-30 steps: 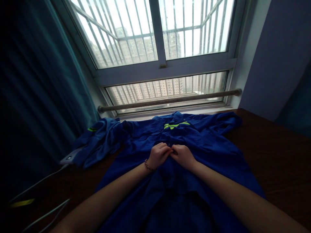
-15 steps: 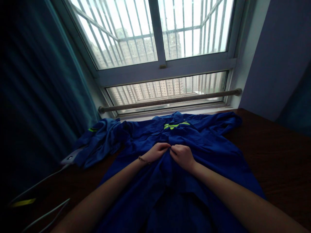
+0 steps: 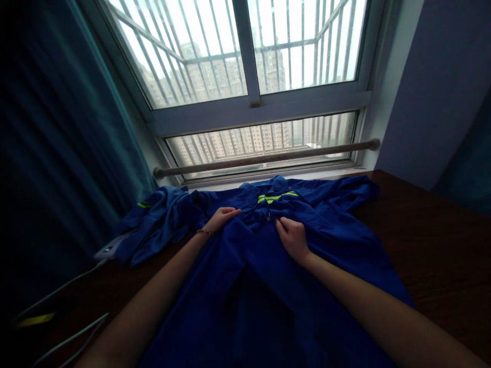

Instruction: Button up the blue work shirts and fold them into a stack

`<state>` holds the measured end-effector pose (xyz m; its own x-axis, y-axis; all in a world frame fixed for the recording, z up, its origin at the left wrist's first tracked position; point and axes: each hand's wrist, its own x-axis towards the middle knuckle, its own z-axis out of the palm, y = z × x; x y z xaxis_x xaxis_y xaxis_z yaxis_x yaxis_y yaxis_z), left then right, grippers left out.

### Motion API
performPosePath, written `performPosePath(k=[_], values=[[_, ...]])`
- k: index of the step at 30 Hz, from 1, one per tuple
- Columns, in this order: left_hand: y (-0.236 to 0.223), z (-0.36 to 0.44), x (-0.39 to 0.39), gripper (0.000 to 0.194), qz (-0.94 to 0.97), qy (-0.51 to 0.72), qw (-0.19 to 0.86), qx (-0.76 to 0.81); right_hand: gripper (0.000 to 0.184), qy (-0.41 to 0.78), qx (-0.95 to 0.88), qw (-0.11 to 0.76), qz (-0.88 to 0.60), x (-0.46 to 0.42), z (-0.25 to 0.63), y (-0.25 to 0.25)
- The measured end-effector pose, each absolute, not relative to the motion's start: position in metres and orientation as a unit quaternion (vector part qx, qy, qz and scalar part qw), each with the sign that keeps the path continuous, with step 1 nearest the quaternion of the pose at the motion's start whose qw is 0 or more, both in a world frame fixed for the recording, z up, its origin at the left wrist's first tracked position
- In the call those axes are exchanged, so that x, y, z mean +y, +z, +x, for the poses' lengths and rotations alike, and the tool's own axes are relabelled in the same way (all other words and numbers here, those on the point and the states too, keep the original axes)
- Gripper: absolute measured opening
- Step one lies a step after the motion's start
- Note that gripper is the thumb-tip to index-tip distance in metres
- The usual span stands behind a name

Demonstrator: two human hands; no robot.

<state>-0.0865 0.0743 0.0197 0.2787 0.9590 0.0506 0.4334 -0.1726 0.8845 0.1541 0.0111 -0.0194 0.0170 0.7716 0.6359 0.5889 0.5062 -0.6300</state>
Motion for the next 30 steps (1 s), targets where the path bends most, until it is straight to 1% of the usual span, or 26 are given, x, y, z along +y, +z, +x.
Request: performPosePath(k=[1, 3, 5, 7, 8, 9, 12, 16, 19, 20, 22, 24, 25, 26, 28, 30], values=[[0.021, -0.096, 0.078, 0.045, 0.699, 0.324, 0.358, 0.527, 0.042, 0.104, -0.666, 0.537, -0.507, 0.016, 0.157, -0.02], [0.024, -0.107, 0.08, 0.04, 0.736, 0.282, 0.236, 0.568, 0.042, 0.132, -0.62, 0.558, -0.535, 0.025, 0.162, -0.024], [0.029, -0.103, 0.073, 0.029, 0.772, 0.237, 0.082, 0.584, 0.043, 0.15, -0.594, 0.568, -0.55, 0.033, 0.166, -0.027], [0.036, -0.085, 0.058, 0.016, 0.796, 0.231, -0.038, 0.558, 0.043, 0.163, -0.584, 0.572, -0.553, 0.037, 0.168, -0.03], [0.04, -0.074, 0.049, 0.014, 0.809, 0.242, -0.064, 0.532, 0.043, 0.169, -0.582, 0.573, -0.552, 0.037, 0.168, -0.031], [0.042, -0.062, 0.041, 0.015, 0.825, 0.251, -0.057, 0.503, 0.043, 0.175, -0.581, 0.573, -0.551, 0.037, 0.168, -0.032], [0.041, -0.03, 0.021, 0.023, 0.857, 0.254, 0.074, 0.442, 0.042, 0.188, -0.582, 0.573, -0.545, 0.035, 0.167, -0.032], [0.02, -0.014, 0.015, 0.028, 0.854, 0.208, 0.217, 0.426, 0.042, 0.221, -0.582, 0.567, -0.54, 0.037, 0.167, -0.033], [0.006, -0.017, 0.021, 0.03, 0.783, 0.186, 0.412, 0.428, 0.03, 0.283, -0.55, 0.549, -0.562, 0.04, 0.169, -0.026], [0.003, -0.019, 0.024, 0.03, 0.741, 0.186, 0.48, 0.431, 0.026, 0.282, -0.535, 0.551, -0.575, 0.039, 0.17, -0.022], [0.0, -0.022, 0.028, 0.029, 0.661, 0.201, 0.574, 0.439, 0.026, 0.218, -0.532, 0.57, -0.587, 0.031, 0.167, -0.009], [-0.001, -0.024, 0.031, 0.029, 0.613, 0.217, 0.619, 0.441, 0.022, 0.118, -0.602, 0.569, -0.548, 0.016, 0.159, 0.003], [-0.002, -0.025, 0.032, 0.028, 0.6, 0.22, 0.632, 0.439, 0.018, 0.082, -0.66, 0.546, -0.509, 0.007, 0.154, 0.007], [-0.003, -0.026, 0.033, 0.026, 0.592, 0.222, 0.642, 0.434, 0.014, 0.063, -0.72, 0.508, -0.469, -0.002, 0.148, 0.009], [-0.004, -0.028, 0.034, 0.021, 0.579, 0.228, 0.659, 0.424, 0.014, 0.046, -0.805, 0.421, -0.415, -0.015, 0.138, 0.005], [-0.006, -0.03, 0.035, 0.02, 0.565, 0.232, 0.674, 0.416, 0.015, 0.028, -0.836, 0.363, -0.41, -0.022, 0.131, -0.005]])
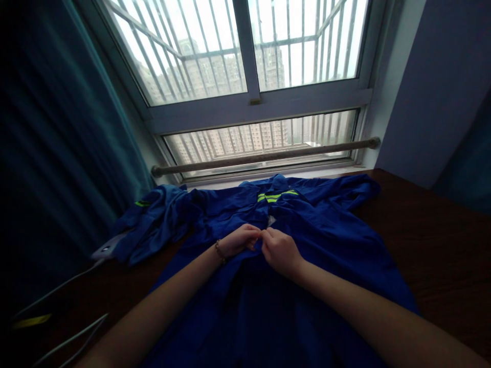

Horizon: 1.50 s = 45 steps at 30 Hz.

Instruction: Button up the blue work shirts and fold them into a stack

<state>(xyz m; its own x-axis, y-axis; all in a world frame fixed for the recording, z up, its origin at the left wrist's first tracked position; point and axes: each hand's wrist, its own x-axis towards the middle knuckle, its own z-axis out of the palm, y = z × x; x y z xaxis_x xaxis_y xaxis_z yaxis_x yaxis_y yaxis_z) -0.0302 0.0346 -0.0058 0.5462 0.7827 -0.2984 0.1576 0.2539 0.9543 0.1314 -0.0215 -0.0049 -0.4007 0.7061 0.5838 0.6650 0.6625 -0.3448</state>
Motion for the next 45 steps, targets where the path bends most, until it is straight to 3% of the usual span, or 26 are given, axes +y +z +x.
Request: performPosePath(k=[11, 20, 29, 37, 40, 43, 45], values=[[-0.008, -0.031, 0.033, 0.021, 0.552, 0.263, 0.668, 0.423, 0.013, 0.012, -0.899, 0.288, -0.331, -0.011, 0.143, 0.001], [-0.01, -0.016, 0.02, 0.029, 0.659, 0.307, 0.518, 0.452, 0.017, 0.006, -0.828, 0.364, -0.425, -0.013, 0.134, -0.011], [-0.02, -0.014, 0.019, 0.031, 0.71, 0.356, 0.424, 0.436, 0.016, 0.224, -0.772, 0.342, -0.486, 0.005, 0.138, -0.015], [-0.021, -0.014, 0.021, 0.036, 0.728, 0.357, 0.378, 0.447, 0.012, 0.176, -0.777, 0.385, -0.466, 0.004, 0.14, -0.022], [-0.019, -0.015, 0.02, 0.038, 0.73, 0.366, 0.375, 0.439, 0.021, 0.188, -0.779, 0.396, -0.448, 0.003, 0.14, -0.021], [-0.017, -0.015, 0.02, 0.039, 0.74, 0.375, 0.346, 0.439, 0.009, 0.186, -0.783, 0.406, -0.432, 0.009, 0.143, -0.02], [-0.013, -0.015, 0.019, 0.037, 0.768, 0.346, 0.314, 0.439, 0.013, 0.183, -0.748, 0.444, -0.458, 0.02, 0.151, -0.021]])
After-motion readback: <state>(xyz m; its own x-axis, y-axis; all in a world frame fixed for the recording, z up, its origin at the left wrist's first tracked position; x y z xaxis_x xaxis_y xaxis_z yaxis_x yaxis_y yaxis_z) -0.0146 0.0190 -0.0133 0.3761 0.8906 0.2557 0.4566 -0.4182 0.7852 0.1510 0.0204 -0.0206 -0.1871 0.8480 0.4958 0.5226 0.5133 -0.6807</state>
